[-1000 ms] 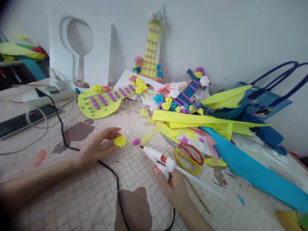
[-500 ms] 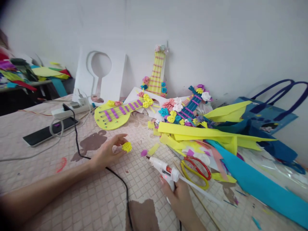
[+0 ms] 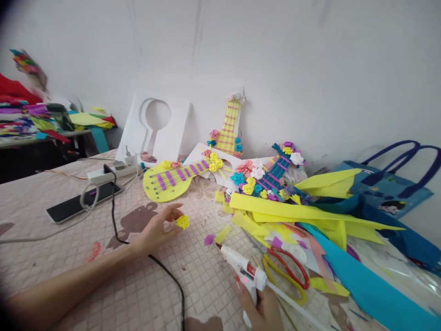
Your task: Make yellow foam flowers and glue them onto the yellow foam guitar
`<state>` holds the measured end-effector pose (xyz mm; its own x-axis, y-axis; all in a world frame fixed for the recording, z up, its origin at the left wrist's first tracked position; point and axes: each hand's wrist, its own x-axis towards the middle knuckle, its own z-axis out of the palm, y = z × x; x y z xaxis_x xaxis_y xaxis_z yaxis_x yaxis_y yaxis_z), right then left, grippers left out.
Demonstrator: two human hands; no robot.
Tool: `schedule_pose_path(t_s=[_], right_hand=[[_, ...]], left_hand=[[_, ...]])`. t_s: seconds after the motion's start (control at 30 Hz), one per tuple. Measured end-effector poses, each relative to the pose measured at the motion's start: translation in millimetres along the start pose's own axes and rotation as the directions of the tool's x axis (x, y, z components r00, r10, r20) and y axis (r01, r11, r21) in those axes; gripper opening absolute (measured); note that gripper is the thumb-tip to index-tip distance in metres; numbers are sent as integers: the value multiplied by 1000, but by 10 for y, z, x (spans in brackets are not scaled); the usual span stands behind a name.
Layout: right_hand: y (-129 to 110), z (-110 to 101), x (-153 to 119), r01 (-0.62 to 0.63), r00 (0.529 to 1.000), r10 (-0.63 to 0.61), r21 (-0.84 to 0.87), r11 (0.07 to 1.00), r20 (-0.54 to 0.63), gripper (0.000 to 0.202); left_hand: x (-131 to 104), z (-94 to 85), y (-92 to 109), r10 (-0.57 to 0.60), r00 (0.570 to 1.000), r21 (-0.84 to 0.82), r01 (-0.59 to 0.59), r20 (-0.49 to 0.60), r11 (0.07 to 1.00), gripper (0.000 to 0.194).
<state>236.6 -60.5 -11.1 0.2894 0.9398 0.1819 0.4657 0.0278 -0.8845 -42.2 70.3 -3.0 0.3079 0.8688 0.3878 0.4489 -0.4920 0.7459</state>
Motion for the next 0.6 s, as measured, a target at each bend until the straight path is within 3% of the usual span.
schedule_pose_path(t_s=[0.3, 0.43, 0.6], right_hand=[[118, -77, 53, 51, 992, -48, -29, 998, 116, 36], [117, -35, -15, -10, 998, 10, 4, 1000, 55, 38], [87, -30, -65, -126, 988, 121, 52, 991, 97, 39]], left_hand=[[34, 6, -47, -41, 999, -14, 41, 1, 999, 52], [69, -9, -76, -46, 999, 21, 46, -18, 999, 50], [101, -36, -106, -72, 997, 3, 72, -7, 997, 50]])
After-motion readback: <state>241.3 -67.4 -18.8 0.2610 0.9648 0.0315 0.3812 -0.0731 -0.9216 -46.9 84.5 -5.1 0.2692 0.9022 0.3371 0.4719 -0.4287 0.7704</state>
